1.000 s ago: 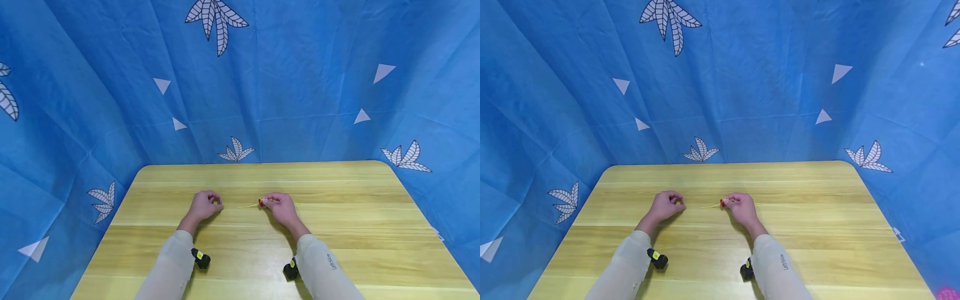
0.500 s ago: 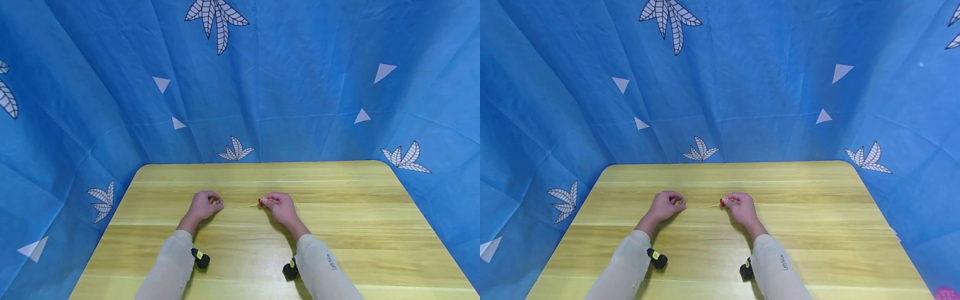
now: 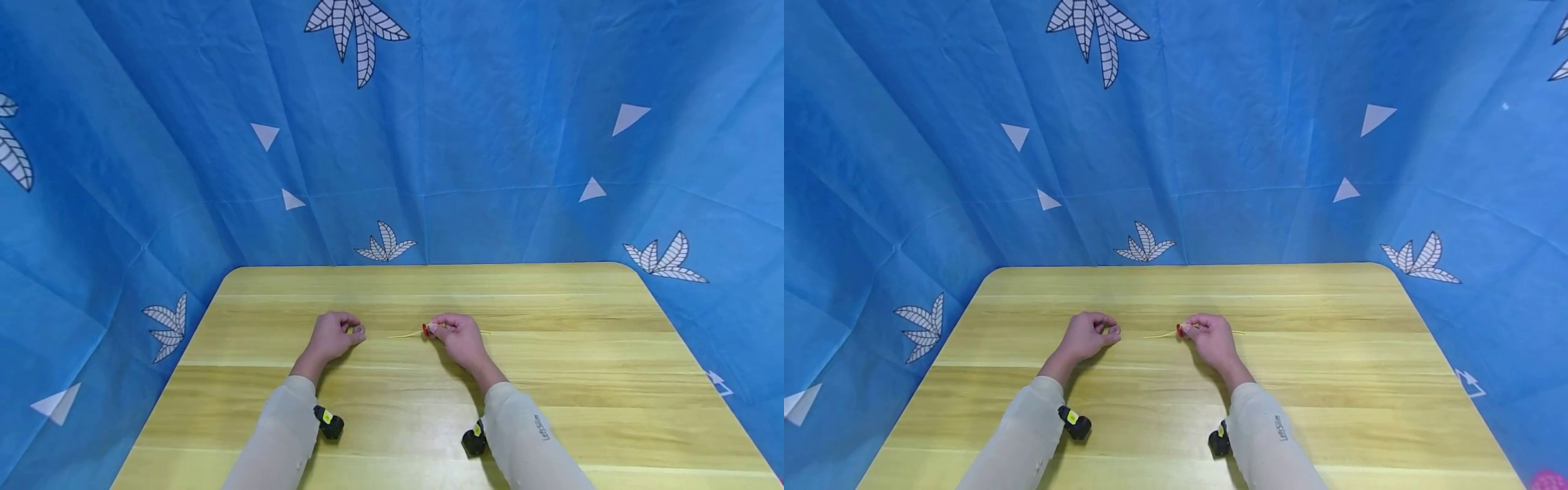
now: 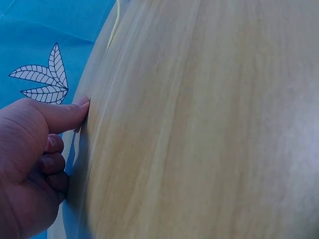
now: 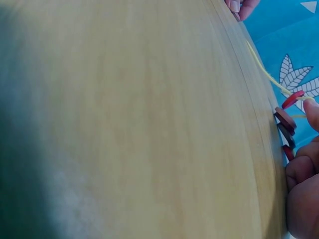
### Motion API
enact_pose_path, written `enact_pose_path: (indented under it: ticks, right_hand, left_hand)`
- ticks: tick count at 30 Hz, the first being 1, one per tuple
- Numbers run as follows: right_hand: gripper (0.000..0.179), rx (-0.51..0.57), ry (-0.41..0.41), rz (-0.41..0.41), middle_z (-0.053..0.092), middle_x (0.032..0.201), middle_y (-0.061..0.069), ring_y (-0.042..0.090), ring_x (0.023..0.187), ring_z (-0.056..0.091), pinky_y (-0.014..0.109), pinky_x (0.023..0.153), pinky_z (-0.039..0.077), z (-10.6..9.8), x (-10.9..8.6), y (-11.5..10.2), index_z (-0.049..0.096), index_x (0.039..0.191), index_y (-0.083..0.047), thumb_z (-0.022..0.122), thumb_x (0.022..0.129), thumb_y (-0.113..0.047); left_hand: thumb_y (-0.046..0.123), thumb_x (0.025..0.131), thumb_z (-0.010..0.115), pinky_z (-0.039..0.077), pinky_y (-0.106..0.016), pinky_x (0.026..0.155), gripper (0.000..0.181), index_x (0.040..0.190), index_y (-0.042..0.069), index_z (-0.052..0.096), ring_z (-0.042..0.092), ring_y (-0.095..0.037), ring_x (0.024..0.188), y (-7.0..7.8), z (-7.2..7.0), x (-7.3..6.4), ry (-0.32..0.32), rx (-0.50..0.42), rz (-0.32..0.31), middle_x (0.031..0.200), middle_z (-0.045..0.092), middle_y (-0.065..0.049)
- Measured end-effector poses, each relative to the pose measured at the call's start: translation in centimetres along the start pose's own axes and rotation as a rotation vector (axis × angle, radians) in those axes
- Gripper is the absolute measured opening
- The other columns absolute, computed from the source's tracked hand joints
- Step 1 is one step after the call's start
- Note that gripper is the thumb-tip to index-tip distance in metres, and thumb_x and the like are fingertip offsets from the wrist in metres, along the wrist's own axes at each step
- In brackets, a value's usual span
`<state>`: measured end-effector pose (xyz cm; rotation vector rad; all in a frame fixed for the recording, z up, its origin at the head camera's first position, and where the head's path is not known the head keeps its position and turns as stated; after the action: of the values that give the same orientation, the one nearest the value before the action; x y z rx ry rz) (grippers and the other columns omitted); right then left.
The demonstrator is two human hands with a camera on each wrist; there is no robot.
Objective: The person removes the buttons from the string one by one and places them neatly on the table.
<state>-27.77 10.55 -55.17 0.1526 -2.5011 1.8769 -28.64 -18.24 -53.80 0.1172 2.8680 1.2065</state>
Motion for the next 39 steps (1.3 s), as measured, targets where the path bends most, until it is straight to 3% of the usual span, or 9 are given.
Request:
enact_pose_path:
  ticks: [16,23,30,33,36,39]
  right_hand:
    - [0.01,0.012,-0.001,-0.003,0.052,0.058,0.004,0.013,0.054,0.036,0.025,0.053,0.032,-0.1,0.1,-0.1,0.076,0.086,-0.007,0.07,0.094,-0.008]
    - [0.01,0.02,-0.012,0.017,0.067,0.072,0.008,0.013,0.055,0.042,0.025,0.053,0.034,0.0,0.0,-0.1,0.076,0.088,-0.007,0.069,0.094,-0.008]
    - [0.01,0.028,-0.006,0.006,0.066,0.068,0.008,0.011,0.051,0.037,0.024,0.05,0.031,0.0,-0.1,0.3,0.076,0.088,-0.007,0.069,0.094,-0.007]
    - [0.01,0.031,-0.004,0.014,0.064,0.065,0.009,0.011,0.048,0.034,0.023,0.047,0.028,0.0,0.0,0.4,0.077,0.088,-0.008,0.069,0.094,-0.008]
    - [0.01,0.026,-0.007,0.017,0.058,0.06,0.008,0.011,0.048,0.033,0.023,0.048,0.028,-0.1,0.0,0.4,0.077,0.088,-0.009,0.07,0.094,-0.009]
    - [0.01,0.021,-0.005,0.015,0.053,0.057,0.007,0.012,0.05,0.033,0.025,0.05,0.03,-0.1,0.1,0.3,0.077,0.087,-0.009,0.07,0.094,-0.01]
  left_hand:
    - [0.02,0.083,0.084,0.039,-0.036,0.068,0.028,0.106,0.007,0.075,0.037,-0.016,0.058,-0.4,-0.2,-0.2,0.015,-0.092,0.022,0.063,0.041,-0.001]
    - [0.02,0.082,0.084,0.038,-0.033,0.063,0.032,0.109,0.005,0.074,0.037,-0.016,0.059,-0.5,0.0,-0.4,0.029,-0.113,0.016,0.064,0.039,-0.001]
    - [0.016,0.08,0.086,0.043,-0.032,0.063,0.038,0.113,0.003,0.072,0.052,-0.014,0.066,0.6,0.5,-0.5,0.025,-0.131,0.018,0.069,0.049,-0.001]
    - [0.015,0.08,0.086,0.044,-0.033,0.067,0.039,0.114,0.003,0.073,0.051,-0.014,0.063,1.2,0.6,-0.4,0.034,-0.133,0.038,0.064,0.043,0.0]
    - [0.015,0.08,0.086,0.042,-0.036,0.068,0.039,0.114,0.003,0.073,0.039,-0.017,0.058,1.8,0.7,-0.1,0.047,-0.125,0.068,0.061,0.034,-0.001]
    - [0.016,0.081,0.085,0.043,-0.039,0.069,0.037,0.114,0.003,0.074,0.043,-0.02,0.064,2.5,1.0,0.3,0.052,-0.119,0.087,0.068,0.041,-0.002]
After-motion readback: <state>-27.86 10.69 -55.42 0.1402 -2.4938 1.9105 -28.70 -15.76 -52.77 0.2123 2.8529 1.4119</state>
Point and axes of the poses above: each hand's wrist, its own x-axis towards the middle knuckle, its own z-axis out of the palm, y = z × x, the point moved 2 cm from there along x, towards the middle knuckle
